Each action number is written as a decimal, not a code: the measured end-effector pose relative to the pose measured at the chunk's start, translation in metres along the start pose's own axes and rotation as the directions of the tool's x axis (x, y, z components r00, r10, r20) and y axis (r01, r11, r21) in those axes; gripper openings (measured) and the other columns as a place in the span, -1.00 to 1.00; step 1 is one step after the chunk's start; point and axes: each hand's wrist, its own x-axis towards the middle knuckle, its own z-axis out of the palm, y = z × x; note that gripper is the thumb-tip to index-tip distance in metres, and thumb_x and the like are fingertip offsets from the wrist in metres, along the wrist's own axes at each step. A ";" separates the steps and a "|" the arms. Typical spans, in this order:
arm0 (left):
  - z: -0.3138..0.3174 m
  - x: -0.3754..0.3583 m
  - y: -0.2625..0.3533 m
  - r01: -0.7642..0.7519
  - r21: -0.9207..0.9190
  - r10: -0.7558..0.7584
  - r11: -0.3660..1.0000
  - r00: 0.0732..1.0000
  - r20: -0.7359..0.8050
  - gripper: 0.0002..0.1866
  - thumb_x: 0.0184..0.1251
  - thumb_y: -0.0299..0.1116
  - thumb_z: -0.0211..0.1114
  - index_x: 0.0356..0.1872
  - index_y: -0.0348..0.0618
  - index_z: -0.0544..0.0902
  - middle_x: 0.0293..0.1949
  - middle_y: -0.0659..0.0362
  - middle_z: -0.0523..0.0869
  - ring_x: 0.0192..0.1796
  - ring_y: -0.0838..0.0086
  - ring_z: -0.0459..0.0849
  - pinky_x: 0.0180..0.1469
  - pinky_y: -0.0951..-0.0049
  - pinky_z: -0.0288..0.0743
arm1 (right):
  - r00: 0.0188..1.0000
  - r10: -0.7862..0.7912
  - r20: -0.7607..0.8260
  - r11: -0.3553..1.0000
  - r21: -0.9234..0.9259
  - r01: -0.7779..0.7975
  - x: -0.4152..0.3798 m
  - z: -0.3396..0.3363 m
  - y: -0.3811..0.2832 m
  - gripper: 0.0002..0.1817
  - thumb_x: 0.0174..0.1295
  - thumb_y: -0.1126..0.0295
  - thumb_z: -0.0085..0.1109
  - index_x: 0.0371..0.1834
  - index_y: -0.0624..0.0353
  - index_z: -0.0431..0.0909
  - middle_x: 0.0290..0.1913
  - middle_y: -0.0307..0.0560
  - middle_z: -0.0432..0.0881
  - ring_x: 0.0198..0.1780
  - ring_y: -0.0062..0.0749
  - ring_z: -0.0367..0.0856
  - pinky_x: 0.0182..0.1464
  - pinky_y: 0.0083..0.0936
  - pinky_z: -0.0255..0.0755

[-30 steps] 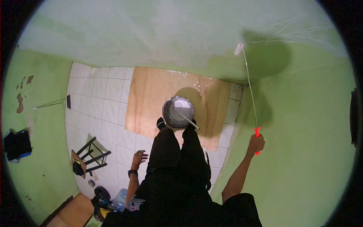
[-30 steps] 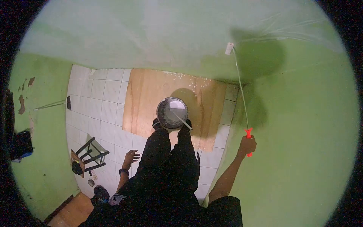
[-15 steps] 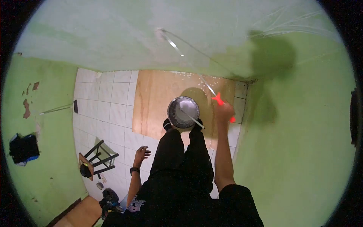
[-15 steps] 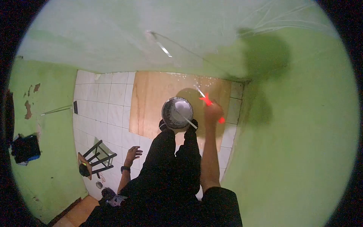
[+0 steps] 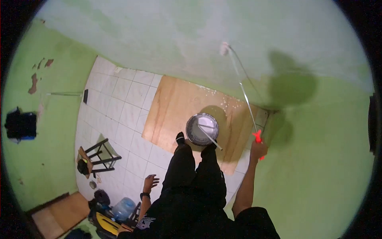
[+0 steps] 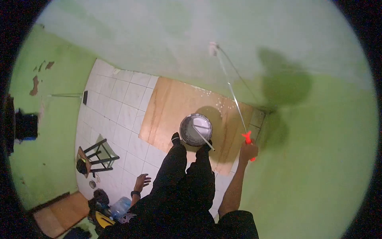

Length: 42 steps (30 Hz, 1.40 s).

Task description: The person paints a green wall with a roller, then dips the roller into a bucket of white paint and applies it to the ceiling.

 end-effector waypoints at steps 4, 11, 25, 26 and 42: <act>0.009 0.002 -0.024 0.052 -0.097 -0.053 0.994 0.999 -0.010 -0.62 0.31 -0.12 0.01 0.02 -0.12 0.46 -0.24 0.07 0.69 -0.26 0.40 0.67 -0.32 0.44 0.52 | 0.994 -0.112 -0.015 0.994 0.008 0.112 0.002 0.025 -0.034 -0.78 -0.07 0.15 0.25 -0.56 0.03 0.56 -0.64 0.00 0.56 -0.56 -0.04 0.57 -0.53 -0.18 0.39; 0.018 0.022 0.004 -0.015 -0.012 0.016 1.000 0.999 0.041 -0.65 0.35 -0.14 -0.04 0.01 -0.10 0.47 -0.24 0.08 0.69 -0.27 0.41 0.66 -0.32 0.45 0.51 | 0.969 -0.216 0.123 0.959 0.211 0.187 0.011 0.032 -0.166 -0.88 -0.07 0.28 0.19 -0.49 0.03 0.59 -0.57 0.05 0.57 -0.49 0.06 0.56 -0.49 -0.19 0.41; 0.026 0.035 0.021 -0.065 -0.055 0.066 0.996 0.997 0.029 -0.63 0.35 -0.13 0.00 0.02 -0.15 0.46 -0.21 0.07 0.67 -0.23 0.40 0.65 -0.25 0.42 0.51 | 0.995 -0.073 0.062 0.995 -0.060 0.076 -0.018 0.023 -0.015 -0.66 -0.01 0.02 0.26 -0.50 0.08 0.64 -0.61 -0.04 0.59 -0.55 -0.09 0.59 -0.50 -0.25 0.43; 0.026 0.036 0.018 -0.053 -0.053 0.056 0.997 0.997 0.051 -0.64 0.33 -0.15 0.02 0.01 -0.16 0.47 -0.24 0.07 0.68 -0.27 0.41 0.66 -0.29 0.43 0.52 | 0.993 -0.119 0.027 0.989 0.090 0.116 -0.020 0.047 -0.021 -0.67 -0.01 0.03 0.25 -0.53 0.09 0.62 -0.62 -0.02 0.58 -0.55 -0.10 0.59 -0.51 -0.25 0.42; 0.034 0.021 0.079 -0.078 0.187 0.060 0.979 0.993 0.100 -0.58 0.33 -0.10 -0.05 0.07 -0.14 0.43 -0.18 0.06 0.68 -0.23 0.39 0.66 -0.26 0.40 0.49 | 0.866 0.276 0.417 0.909 0.179 -0.376 -0.083 0.009 0.041 -0.59 -0.10 0.09 0.31 -0.48 0.31 0.62 -0.54 0.22 0.59 -0.42 0.06 0.62 -0.38 -0.15 0.43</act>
